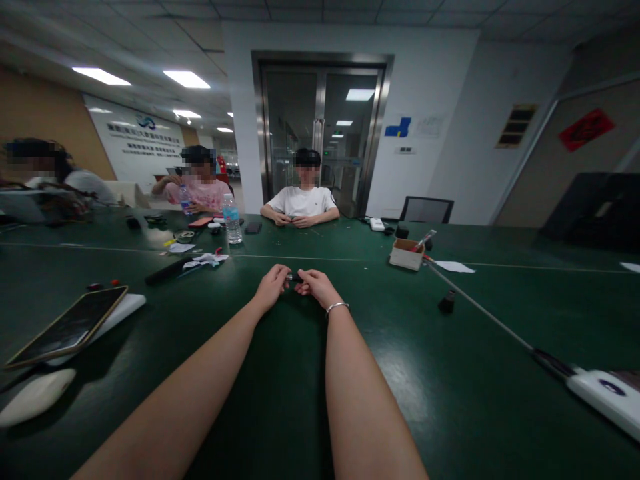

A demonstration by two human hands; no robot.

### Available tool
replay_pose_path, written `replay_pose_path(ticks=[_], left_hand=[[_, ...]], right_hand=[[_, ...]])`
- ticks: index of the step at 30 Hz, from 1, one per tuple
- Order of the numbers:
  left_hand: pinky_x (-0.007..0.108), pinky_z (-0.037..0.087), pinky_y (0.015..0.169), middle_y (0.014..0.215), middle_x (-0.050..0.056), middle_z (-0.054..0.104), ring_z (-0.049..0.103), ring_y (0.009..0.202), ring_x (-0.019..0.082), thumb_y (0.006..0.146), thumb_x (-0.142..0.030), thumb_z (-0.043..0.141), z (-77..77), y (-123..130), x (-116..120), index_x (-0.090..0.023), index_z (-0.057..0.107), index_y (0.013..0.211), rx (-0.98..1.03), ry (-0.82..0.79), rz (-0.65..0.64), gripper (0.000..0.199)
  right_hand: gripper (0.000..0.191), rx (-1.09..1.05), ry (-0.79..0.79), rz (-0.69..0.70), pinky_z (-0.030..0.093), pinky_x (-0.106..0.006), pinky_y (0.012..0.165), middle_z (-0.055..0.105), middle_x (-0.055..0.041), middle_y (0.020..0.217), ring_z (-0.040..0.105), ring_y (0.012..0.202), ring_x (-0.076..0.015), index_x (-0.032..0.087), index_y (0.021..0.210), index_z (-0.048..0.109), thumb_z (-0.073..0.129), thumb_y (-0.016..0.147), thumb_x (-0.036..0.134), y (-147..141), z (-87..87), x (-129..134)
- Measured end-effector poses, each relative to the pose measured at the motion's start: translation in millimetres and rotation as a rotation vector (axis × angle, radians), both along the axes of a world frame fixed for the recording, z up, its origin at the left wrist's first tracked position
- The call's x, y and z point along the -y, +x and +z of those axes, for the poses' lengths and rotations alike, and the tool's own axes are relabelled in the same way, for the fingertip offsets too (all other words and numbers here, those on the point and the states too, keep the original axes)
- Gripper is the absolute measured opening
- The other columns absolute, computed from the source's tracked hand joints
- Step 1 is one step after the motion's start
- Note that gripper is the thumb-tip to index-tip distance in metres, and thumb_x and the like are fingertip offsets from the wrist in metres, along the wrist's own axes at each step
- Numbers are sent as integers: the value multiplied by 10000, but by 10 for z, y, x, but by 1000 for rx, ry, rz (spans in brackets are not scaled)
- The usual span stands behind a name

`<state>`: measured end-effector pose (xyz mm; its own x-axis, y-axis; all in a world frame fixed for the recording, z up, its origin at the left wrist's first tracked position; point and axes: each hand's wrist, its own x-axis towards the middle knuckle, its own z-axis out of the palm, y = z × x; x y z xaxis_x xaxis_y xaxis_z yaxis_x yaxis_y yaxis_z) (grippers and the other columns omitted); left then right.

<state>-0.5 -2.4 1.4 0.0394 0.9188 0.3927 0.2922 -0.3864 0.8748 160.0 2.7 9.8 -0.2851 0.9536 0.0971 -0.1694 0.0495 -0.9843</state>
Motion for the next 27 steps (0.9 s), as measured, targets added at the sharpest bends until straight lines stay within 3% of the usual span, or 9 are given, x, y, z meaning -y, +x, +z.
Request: replay_pose_path(ticks=[10,14,18,22,27], left_hand=[[225,400,584,719,0,589,547,641,118,807,-343,515,-20,7,-20,-198,571,957,27,28,-28,216],[231,397,564,673,-5,579,529,588,116,832,-367,475,-10,3,-8,-194,573,967,26,-19,-47,240],[220,405,592,734,1,590,543,649,113,783,-294,550,-13,7,-6,-193,584,975,2,33,-26,220],[222,397,549,658,-10,565,520,574,109,831,-334,483,-31,13,-20,-183,574,985,7,-5,-61,234],[219,410,558,732,0,584,525,597,104,820,-342,504,-23,16,-16,-190,584,966,25,0,-45,225]], right_hand=[[253,12,-3,-12,474,-172,454,660,-55,591,576,470,-83,134,751,576,667,789,367,-1,-18,-24],[261,5,3,-9,474,-170,456,654,-51,583,578,473,-83,130,748,579,674,782,371,-2,-13,-15],[269,1,7,-1,475,-171,455,660,-54,596,581,478,-83,125,762,586,677,778,377,1,-17,-18],[274,3,6,-7,471,-172,447,648,-43,572,577,470,-84,131,751,584,686,767,384,1,-20,-23],[259,6,6,-2,476,-177,452,657,-50,595,581,478,-86,131,748,586,673,783,372,1,-10,-13]])
